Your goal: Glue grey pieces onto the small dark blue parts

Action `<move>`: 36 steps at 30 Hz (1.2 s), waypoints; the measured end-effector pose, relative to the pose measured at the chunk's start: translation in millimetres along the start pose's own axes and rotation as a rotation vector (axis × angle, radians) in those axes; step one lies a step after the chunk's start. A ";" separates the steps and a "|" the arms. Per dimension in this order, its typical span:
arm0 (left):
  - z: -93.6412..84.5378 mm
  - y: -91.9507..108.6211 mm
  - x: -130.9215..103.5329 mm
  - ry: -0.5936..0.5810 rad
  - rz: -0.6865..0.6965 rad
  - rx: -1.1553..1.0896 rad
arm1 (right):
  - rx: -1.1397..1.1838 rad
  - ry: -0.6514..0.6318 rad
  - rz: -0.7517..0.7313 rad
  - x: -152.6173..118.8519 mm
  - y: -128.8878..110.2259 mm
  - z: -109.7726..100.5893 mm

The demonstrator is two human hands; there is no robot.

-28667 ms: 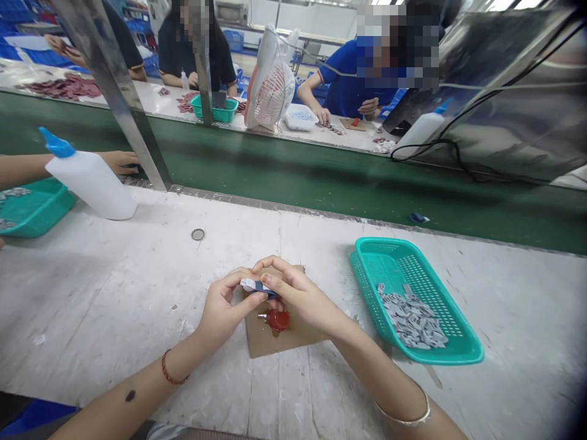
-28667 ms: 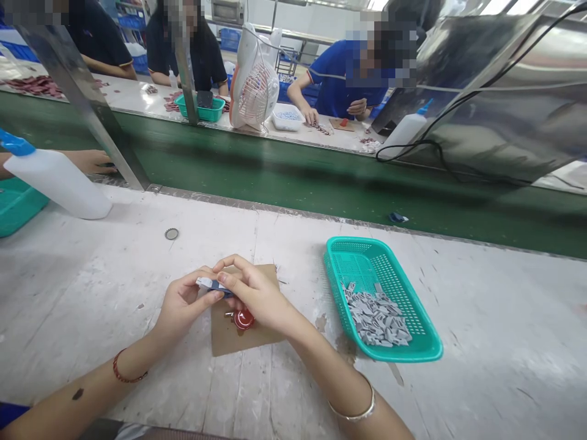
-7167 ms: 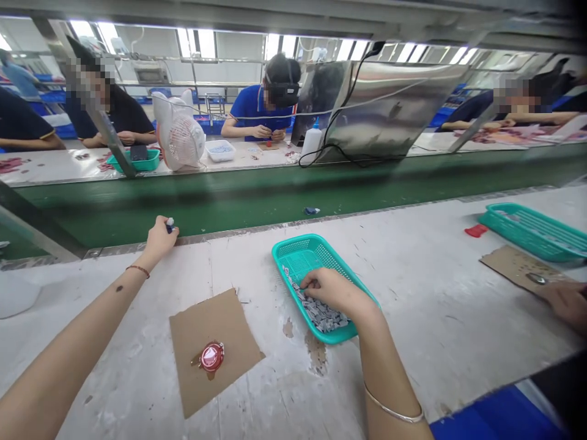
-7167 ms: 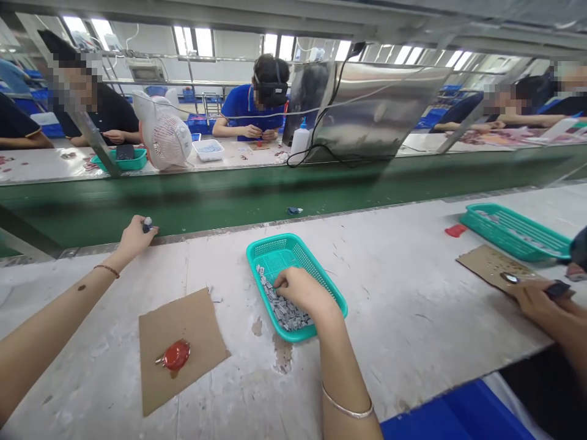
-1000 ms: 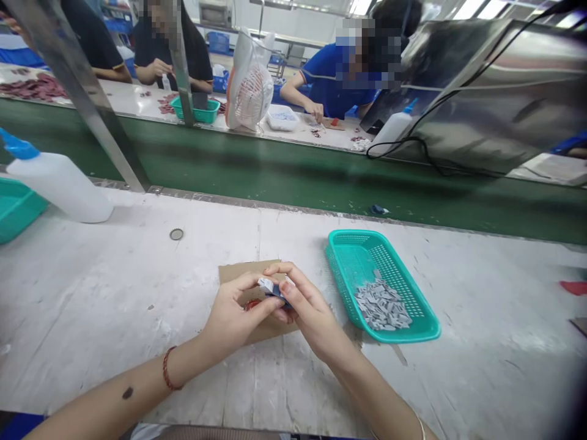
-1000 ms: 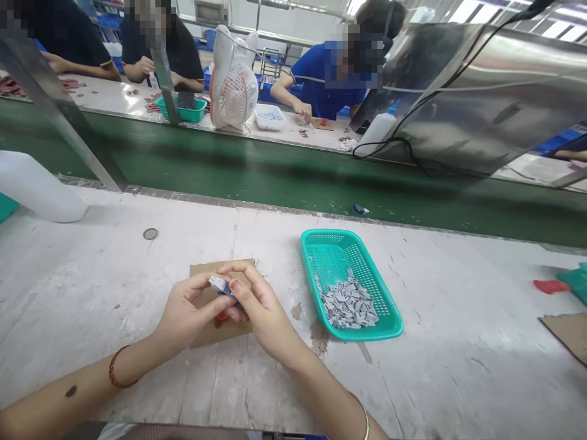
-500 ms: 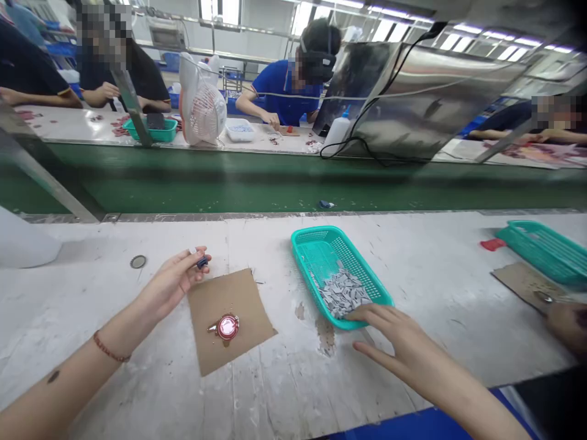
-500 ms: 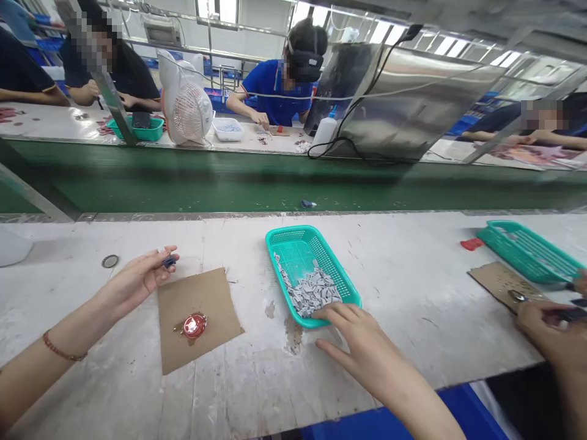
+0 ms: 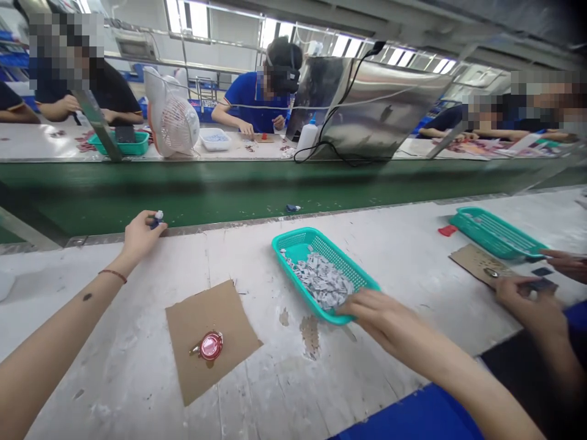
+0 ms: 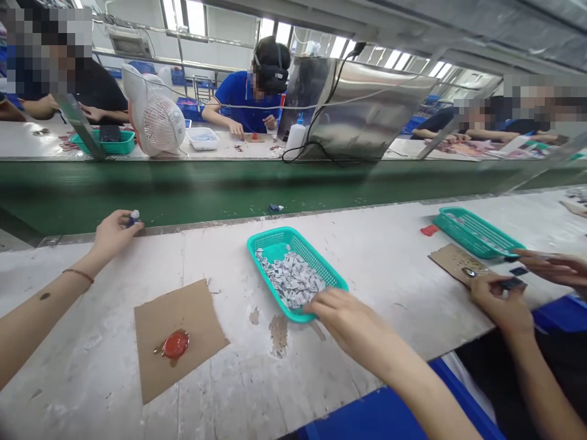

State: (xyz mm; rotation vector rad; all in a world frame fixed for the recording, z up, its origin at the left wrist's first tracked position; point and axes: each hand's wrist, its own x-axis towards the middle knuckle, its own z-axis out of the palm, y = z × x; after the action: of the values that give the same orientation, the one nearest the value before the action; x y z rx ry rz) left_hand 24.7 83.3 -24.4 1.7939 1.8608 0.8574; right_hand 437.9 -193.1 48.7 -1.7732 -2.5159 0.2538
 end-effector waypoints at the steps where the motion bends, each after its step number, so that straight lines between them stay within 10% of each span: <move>1: -1.8 -3.3 6.2 0.001 0.003 0.020 | 0.011 -0.014 0.012 -2.0 0.3 7.6; 10: -4.0 -19.2 46.2 0.042 0.001 0.253 | 0.337 -0.139 0.134 -5.3 7.7 -1.6; 16: -12.6 -27.6 57.7 0.059 -0.019 0.406 | 0.182 0.143 0.282 66.2 34.8 1.0; 25: -22.6 -39.7 55.4 0.045 0.025 0.589 | -0.172 -0.021 0.237 136.9 64.4 37.5; 30: 16.2 2.4 53.1 0.130 0.377 0.453 | -0.129 0.001 0.241 136.1 66.7 33.6; 36: 108.1 101.5 33.4 -0.194 0.604 0.138 | 0.516 0.283 0.259 105.9 21.0 13.0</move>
State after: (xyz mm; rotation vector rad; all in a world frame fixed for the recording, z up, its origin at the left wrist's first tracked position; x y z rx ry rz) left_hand 169.3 129.8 -29.7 2.4834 1.2920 0.7192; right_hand 419.7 -88.1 27.0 -1.7566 -1.8158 0.5599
